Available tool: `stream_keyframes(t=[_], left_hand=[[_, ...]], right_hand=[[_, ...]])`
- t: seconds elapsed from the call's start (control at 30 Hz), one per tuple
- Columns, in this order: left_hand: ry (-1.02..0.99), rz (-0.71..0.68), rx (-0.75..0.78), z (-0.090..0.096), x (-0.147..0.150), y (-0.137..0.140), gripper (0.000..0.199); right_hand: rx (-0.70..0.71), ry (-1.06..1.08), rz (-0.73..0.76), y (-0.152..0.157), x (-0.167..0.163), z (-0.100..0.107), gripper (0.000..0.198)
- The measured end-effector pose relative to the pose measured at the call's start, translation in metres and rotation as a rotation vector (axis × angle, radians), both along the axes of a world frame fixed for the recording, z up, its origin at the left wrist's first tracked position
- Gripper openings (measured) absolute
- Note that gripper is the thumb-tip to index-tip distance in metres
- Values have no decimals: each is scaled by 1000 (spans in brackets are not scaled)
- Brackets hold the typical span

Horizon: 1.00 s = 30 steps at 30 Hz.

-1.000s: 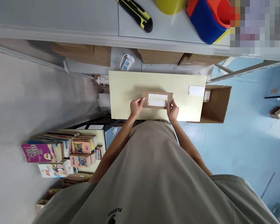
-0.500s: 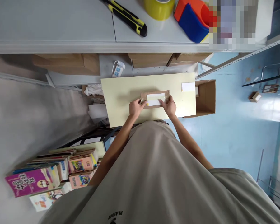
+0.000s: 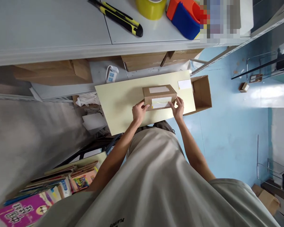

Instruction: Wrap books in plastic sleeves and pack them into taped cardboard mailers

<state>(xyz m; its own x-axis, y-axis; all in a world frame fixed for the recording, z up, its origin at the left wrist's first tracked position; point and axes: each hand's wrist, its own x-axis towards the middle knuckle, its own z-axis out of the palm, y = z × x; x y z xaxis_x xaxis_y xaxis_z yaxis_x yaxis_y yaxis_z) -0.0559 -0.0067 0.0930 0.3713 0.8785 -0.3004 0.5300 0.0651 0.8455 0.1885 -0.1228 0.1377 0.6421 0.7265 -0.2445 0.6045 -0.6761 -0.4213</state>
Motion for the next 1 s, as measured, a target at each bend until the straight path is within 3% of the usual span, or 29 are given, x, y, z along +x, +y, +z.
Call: stream_keyframes(t=[0.1, 0.17, 0.4, 0.6, 0.7, 0.83, 0.9, 1.0], left_hand=[[-135, 57, -4, -12, 16, -4, 33], [-125, 110, -45, -21, 25, -10, 40], [-23, 308, -208, -43, 45, -48, 24], [145, 418, -296, -53, 57, -69, 29], [198, 491, -191, -50, 56, -67, 31], [246, 567, 35, -32, 67, -52, 29], [234, 538, 133, -20, 83, -42, 30], [171, 438, 213, -6, 119, -29, 30]], right_hand=[[27, 73, -43, -7, 20, -10, 54], [45, 165, -38, -13, 34, -22, 50], [194, 427, 48, -38, 83, -75, 44], [80, 483, 241, -45, 145, -111, 43], [41, 339, 214, -34, 189, -124, 43], [32, 177, 158, -2, 233, -141, 49], [30, 115, 155, 19, 239, -147, 58], [-4, 23, 134, 50, 229, -154, 86]])
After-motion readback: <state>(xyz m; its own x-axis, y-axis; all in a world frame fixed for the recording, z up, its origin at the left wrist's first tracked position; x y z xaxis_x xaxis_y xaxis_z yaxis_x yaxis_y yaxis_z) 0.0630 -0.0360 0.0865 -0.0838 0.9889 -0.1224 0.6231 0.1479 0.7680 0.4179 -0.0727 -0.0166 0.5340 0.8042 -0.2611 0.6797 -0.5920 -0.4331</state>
